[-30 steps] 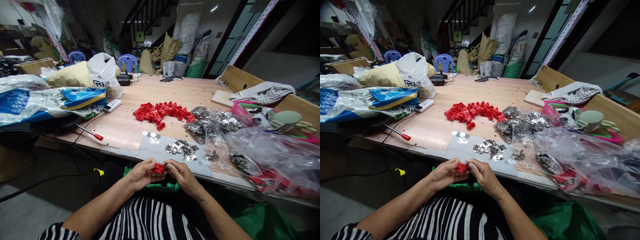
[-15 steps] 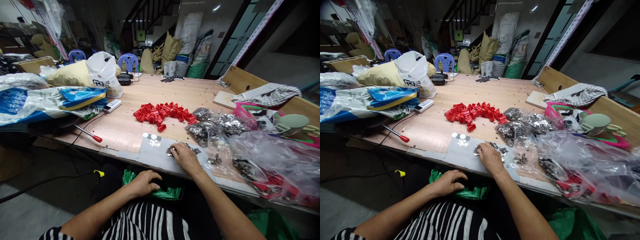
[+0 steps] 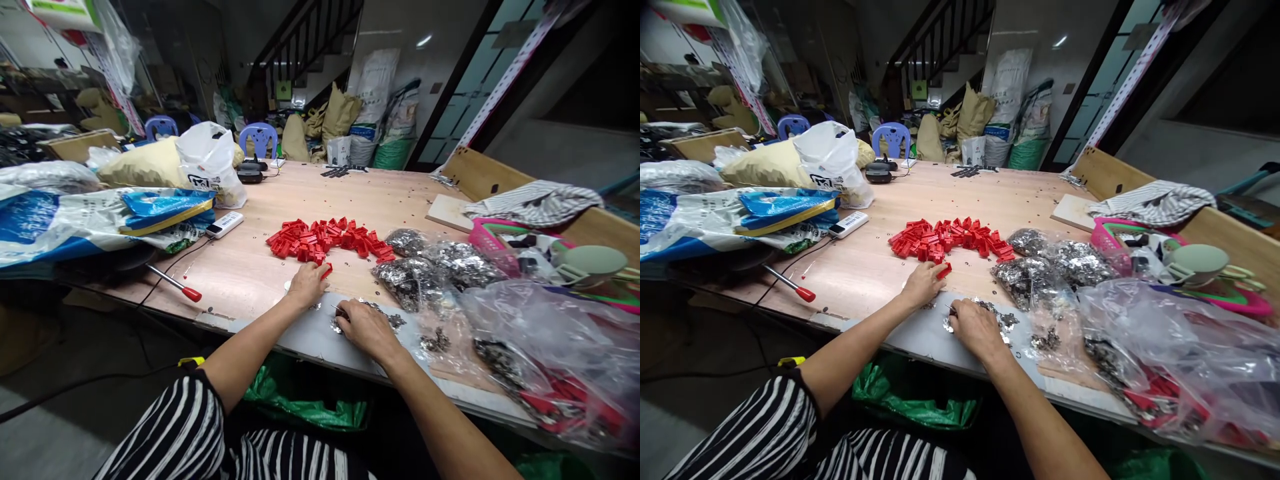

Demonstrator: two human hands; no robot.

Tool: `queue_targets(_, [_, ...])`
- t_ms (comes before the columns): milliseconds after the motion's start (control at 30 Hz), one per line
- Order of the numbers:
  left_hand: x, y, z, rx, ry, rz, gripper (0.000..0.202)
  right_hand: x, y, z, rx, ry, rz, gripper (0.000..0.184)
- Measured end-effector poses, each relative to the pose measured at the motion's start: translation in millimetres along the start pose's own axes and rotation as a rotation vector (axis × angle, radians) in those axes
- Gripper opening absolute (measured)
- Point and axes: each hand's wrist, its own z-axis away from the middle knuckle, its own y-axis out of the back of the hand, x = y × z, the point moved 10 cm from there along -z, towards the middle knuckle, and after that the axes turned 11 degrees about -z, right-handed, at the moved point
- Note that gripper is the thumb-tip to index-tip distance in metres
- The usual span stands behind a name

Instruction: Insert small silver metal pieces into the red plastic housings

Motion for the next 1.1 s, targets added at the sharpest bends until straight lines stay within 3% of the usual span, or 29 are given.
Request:
queue_targets(167, [7,-18.2,-16,-0.004,-0.014,-0.016,0.015,14,4,6,0.082,-0.007,-0.141,0.013])
queue_targets(333, [12,-1.4,-7,0.037,-0.002,0.064,0.007,29,5,21,0.163,0.008,-0.262,0.015])
queue_targets(500, [9,26.4,34,0.09,0.057,0.215,0.016,18,-1,37,0.195,0.049,-0.129,0.016])
queue_targets(667, [-9,34.3,86,0.074,0.175,0.61,0.024,10,0,40,0.221,0.085,-0.117,0.016])
queue_targets(800, [-15,41.4,116,0.086,0.188,0.638,0.021,12,8,45,0.285,0.052,-0.268,0.016])
queue_targets(933, [-15,44.1,136,0.111,0.185,0.65,0.029,11,2,57,0.274,-0.006,-0.449,0.016])
queue_targets(1100, [-7,34.8,147,0.057,0.169,0.636,0.039,23,-5,67,0.273,-0.131,-0.428,0.019])
